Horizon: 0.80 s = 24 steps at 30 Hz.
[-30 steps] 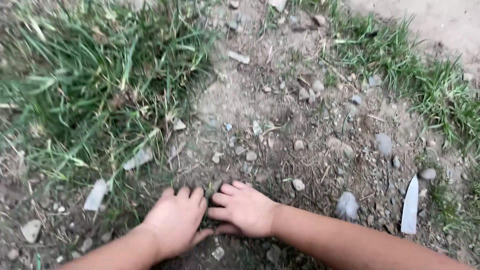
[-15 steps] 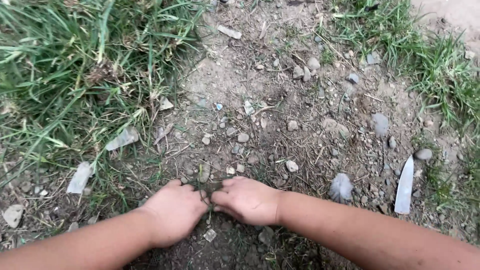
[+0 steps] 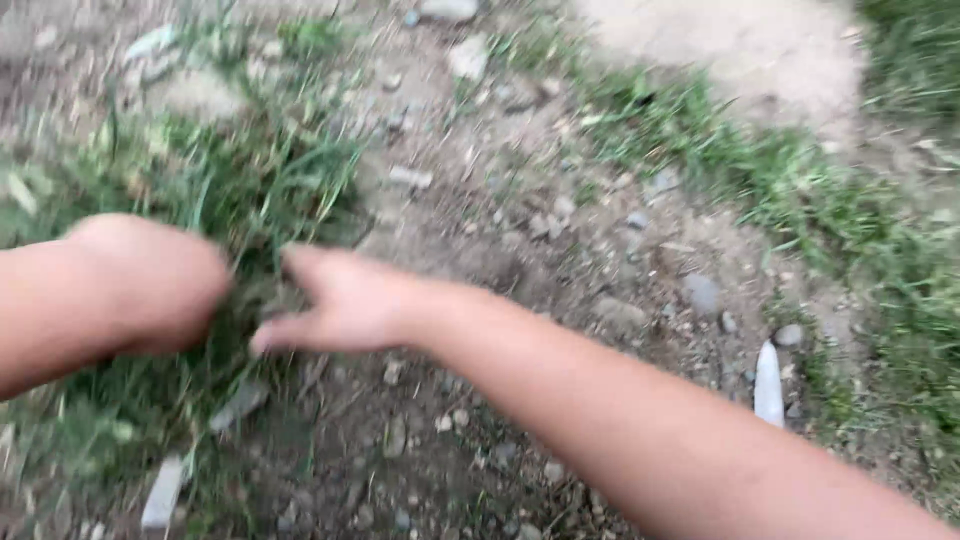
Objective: Clearing a patch of soil by pulling weeds and removing debris by hand.
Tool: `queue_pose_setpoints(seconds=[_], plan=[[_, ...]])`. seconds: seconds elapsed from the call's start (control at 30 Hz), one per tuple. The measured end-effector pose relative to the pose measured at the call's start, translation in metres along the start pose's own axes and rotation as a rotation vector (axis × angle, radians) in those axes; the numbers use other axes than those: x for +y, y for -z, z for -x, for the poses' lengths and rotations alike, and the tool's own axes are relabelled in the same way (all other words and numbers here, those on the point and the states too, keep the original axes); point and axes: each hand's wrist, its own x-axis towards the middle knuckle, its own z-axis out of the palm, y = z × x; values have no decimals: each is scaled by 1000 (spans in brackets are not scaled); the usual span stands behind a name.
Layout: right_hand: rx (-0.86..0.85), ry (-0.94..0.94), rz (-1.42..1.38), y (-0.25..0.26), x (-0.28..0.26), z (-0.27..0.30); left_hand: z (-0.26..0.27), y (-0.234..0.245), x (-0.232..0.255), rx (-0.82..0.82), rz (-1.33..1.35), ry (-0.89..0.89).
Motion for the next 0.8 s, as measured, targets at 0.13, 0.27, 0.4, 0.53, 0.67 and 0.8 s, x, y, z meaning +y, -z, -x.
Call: queue_pose_setpoints(seconds=[0.13,0.27,0.4,0.53,0.67,0.8], plan=[[15,-77,192,69,-31,28,-2,47,-22,21,-193,26],[-92,-89,549,161,4,139,-7,112,45,190,-305,-100],[33,-351,504,247,54,280,-1,186,168,506,-145,-438],[206,-527,421,254,112,414,-2,215,285,578,-92,-671],[214,-845,345,207,155,495,-5,219,373,551,-104,-728],[188,-1149,4,139,193,509,-17,207,440,499,46,-719]])
